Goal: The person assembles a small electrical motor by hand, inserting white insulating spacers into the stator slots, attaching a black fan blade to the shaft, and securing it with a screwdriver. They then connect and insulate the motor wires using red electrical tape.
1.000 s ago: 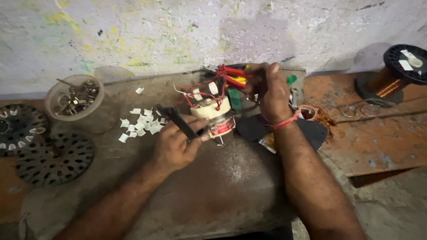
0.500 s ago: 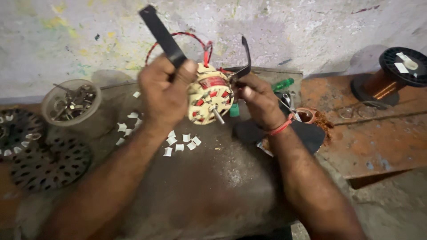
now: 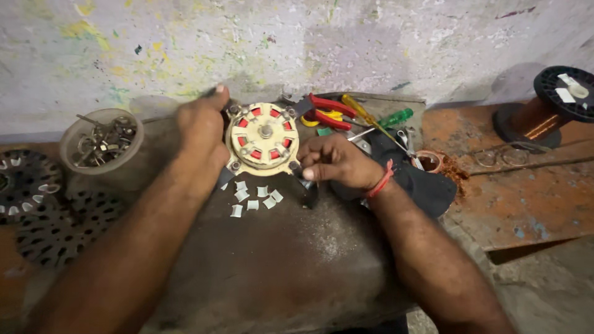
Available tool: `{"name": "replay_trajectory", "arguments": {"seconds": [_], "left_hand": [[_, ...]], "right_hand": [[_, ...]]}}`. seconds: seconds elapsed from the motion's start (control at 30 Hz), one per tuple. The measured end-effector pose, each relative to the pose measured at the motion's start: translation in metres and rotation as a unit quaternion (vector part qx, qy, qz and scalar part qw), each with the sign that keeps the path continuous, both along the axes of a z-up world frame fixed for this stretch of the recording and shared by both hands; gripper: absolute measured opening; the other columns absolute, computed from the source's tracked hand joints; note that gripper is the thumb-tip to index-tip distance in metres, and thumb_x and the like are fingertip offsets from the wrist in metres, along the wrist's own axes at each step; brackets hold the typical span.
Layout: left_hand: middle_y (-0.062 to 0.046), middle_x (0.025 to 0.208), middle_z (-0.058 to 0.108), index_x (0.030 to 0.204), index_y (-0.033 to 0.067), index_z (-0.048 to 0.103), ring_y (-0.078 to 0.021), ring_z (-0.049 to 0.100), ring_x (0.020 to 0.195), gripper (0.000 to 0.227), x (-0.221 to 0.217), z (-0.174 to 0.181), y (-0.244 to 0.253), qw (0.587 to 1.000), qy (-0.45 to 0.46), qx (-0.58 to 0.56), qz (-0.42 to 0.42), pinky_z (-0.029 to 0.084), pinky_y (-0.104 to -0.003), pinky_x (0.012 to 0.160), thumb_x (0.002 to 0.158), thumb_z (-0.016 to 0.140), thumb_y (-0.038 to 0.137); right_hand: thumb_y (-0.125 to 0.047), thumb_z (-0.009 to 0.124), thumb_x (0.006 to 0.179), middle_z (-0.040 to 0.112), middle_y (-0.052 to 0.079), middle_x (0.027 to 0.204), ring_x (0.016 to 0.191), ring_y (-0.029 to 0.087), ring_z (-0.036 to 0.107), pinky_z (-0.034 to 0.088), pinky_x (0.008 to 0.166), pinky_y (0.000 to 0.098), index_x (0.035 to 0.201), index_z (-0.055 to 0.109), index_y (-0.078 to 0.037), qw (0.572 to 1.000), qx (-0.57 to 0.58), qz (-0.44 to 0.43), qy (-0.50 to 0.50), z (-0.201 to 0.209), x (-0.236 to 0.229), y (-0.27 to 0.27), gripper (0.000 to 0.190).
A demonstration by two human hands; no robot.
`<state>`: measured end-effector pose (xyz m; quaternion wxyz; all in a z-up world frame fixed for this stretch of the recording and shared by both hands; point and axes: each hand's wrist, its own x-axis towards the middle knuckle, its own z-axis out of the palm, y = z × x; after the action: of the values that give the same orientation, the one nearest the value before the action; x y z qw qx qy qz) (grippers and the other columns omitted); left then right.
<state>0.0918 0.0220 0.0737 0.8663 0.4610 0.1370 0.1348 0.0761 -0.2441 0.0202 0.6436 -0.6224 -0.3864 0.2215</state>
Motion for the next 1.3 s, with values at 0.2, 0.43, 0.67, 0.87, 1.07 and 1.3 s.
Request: {"name": "replay_trajectory", "arguments": {"seconds": [0.2, 0.43, 0.67, 0.87, 1.07, 1.3], "left_hand": [[-0.018, 0.096, 0.07, 0.1, -0.0087, 0.066, -0.0262, 0.069, 0.077, 0.018, 0.031, -0.045, 0.007, 0.998, 0.051, 0.01, -0.035, 0.062, -0.045, 0.07, 0.094, 0.068, 0.008], [-0.014, 0.087, 0.071, 0.099, -0.0059, 0.068, -0.0265, 0.068, 0.074, 0.019, 0.045, -0.052, 0.011, 0.972, 0.144, 0.132, -0.128, 0.059, -0.043, 0.066, 0.092, 0.071, 0.012], [-0.019, 0.095, 0.077, 0.099, -0.0044, 0.073, -0.0264, 0.075, 0.082, 0.033, 0.009, -0.014, 0.031, 0.81, 0.052, 0.583, -0.044, 0.06, -0.04, 0.076, 0.102, 0.071, 0.029], [-0.012, 0.115, 0.076, 0.123, -0.0005, 0.07, -0.0178, 0.071, 0.106, 0.03, -0.012, -0.009, 0.02, 0.804, -0.271, 0.492, -0.196, 0.058, -0.032, 0.092, 0.098, 0.068, 0.016], [-0.013, 0.121, 0.075, 0.134, -0.0032, 0.062, -0.0143, 0.069, 0.114, 0.034, -0.008, -0.02, 0.014, 0.825, -0.276, 0.361, -0.336, 0.056, -0.029, 0.1, 0.101, 0.061, 0.004], [-0.011, 0.113, 0.076, 0.128, -0.0039, 0.066, -0.0137, 0.072, 0.108, 0.025, 0.001, -0.032, 0.012, 0.844, -0.275, 0.321, -0.33, 0.059, -0.029, 0.098, 0.105, 0.057, 0.002]], "right_hand": [[-0.012, 0.077, 0.092, 0.068, 0.0, 0.078, 0.064, 0.008, 0.062, 0.052, 0.058, 0.025, 0.103, 0.069, 0.003, 0.998, -0.02, 0.001, 0.055, 0.002, -0.001, 0.001, 0.02], [-0.019, 0.073, 0.096, 0.068, 0.002, 0.077, 0.063, 0.01, 0.065, 0.054, 0.057, 0.0261, 0.102, 0.07, 0.004, 0.997, -0.052, -0.028, 0.057, 0.001, 0.006, -0.003, 0.024], [-0.026, 0.067, 0.097, 0.073, 0.006, 0.071, 0.056, 0.013, 0.069, 0.053, 0.048, 0.0281, 0.089, 0.066, 0.002, 0.979, -0.107, -0.17, 0.028, 0.015, 0.012, -0.014, 0.029], [-0.023, 0.067, 0.103, 0.065, 0.002, 0.074, 0.058, 0.007, 0.057, 0.046, 0.053, 0.0245, 0.101, 0.065, -0.002, 0.922, 0.052, -0.379, -0.051, 0.005, 0.02, -0.019, 0.021], [-0.021, 0.069, 0.101, 0.065, 0.001, 0.074, 0.058, 0.007, 0.057, 0.047, 0.052, 0.0242, 0.1, 0.065, -0.002, 0.915, 0.006, -0.395, -0.082, -0.003, 0.026, -0.018, 0.019], [-0.017, 0.07, 0.099, 0.067, 0.002, 0.075, 0.06, 0.007, 0.059, 0.048, 0.052, 0.0241, 0.104, 0.066, -0.002, 0.922, 0.001, -0.38, -0.073, -0.002, 0.024, -0.014, 0.017]]}}
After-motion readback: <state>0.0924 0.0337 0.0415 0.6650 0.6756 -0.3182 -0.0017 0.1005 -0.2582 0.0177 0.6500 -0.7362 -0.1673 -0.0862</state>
